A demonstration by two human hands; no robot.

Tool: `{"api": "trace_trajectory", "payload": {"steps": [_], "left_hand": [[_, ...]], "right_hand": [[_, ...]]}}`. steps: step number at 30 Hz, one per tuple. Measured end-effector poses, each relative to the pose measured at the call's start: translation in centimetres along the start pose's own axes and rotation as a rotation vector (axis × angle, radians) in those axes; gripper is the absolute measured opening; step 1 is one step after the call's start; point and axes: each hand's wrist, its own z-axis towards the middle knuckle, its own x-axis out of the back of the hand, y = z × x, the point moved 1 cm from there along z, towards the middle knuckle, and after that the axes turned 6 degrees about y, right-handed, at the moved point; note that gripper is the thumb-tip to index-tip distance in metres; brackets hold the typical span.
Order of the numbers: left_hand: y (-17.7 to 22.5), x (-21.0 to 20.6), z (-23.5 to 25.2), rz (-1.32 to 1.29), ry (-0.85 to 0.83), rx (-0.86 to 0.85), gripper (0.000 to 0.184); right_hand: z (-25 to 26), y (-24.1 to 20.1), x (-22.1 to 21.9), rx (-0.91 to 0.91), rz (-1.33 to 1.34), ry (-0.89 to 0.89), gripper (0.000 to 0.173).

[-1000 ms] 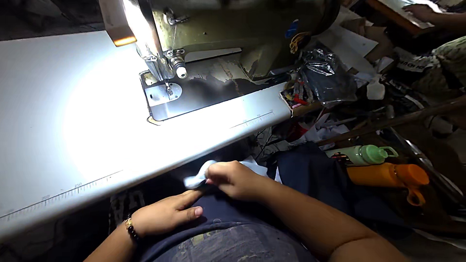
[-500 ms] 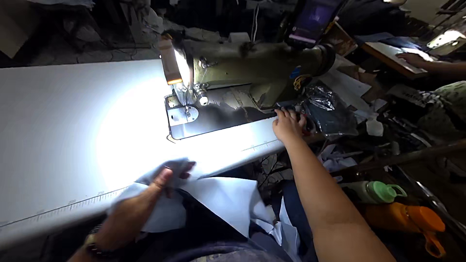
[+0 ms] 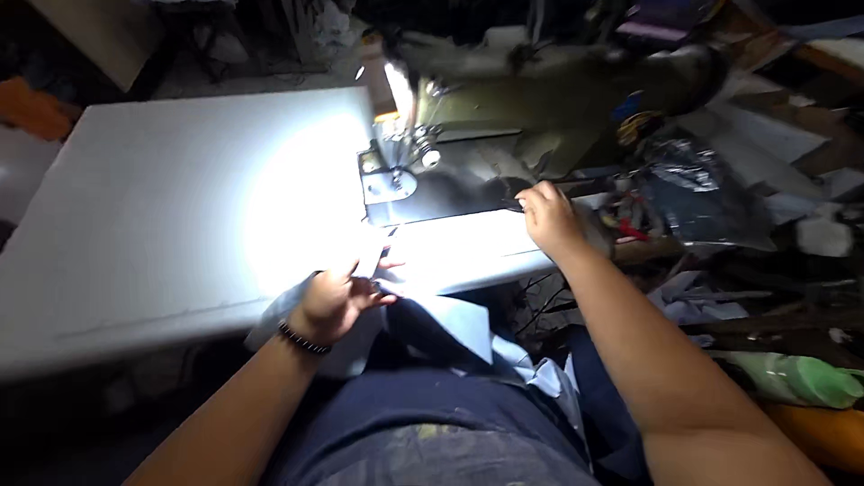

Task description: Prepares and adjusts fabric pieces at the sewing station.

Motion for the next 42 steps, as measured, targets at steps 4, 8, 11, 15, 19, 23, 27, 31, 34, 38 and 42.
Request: {"api": "trace_trajectory", "payload": {"steps": [4, 8, 11, 15, 19, 23, 27, 31, 34, 38, 42], "left_hand": [[-0.3, -0.3, -0.1, -0.005, -0.080, 0.079, 0.053], [0.3, -0.8, -0.8, -0.034, 0.023, 0.116, 0.051], [0.6, -1.2, -1.2, -0.054, 0.078, 0.131, 0.047], [0.6, -2.1, -1.0, -0.036, 0.076, 0.168, 0.050], [1.6, -1.8, -0.2, 0.071, -0.077, 0.109, 0.049], [6.9, 0.2, 2.8, 0.162, 0.016, -0.081, 0.061], [11.2, 3.6, 3.1, 0.392, 0.365, -0.362, 0.073], [6.5, 6.1, 1.1, 1.470, 0.500, -0.599, 0.024], [1.1, 4.9, 0.6, 1.746, 0.406, -0.284, 0.072], [0.5, 6.1, -3.6, 1.567, 0.346, -0.846, 0.058], [-0.1, 13.5, -10.4, 1.440, 0.519, -0.822, 0.031]], "right_hand": [[-0.3, -10.6, 0.5, 0.327, 0.264, -0.044, 0.026], [-0.3, -14.5, -0.3, 0.571, 0.326, -0.081, 0.032], [-0.4, -15.6, -0.5, 0.630, 0.365, -0.045, 0.019], [-1.0, -17.0, -0.8, 0.683, 0.405, -0.025, 0.019], [0.2, -13.4, -0.8, 0.645, 0.319, 0.036, 0.021], [2.9, -4.4, -0.2, 0.099, 0.015, -0.103, 0.034], [-1.1, -10.2, 2.9, 0.309, 0.218, -0.252, 0.030], [-5.8, -16.6, -2.6, 0.312, 0.092, -1.338, 0.045], [-9.8, -14.8, -11.1, -0.020, 0.044, -1.396, 0.046], [-7.5, -19.0, -9.2, 0.360, 0.317, -1.401, 0.037], [-3.3, -22.3, -2.8, 0.693, 0.903, -0.698, 0.021]]}}
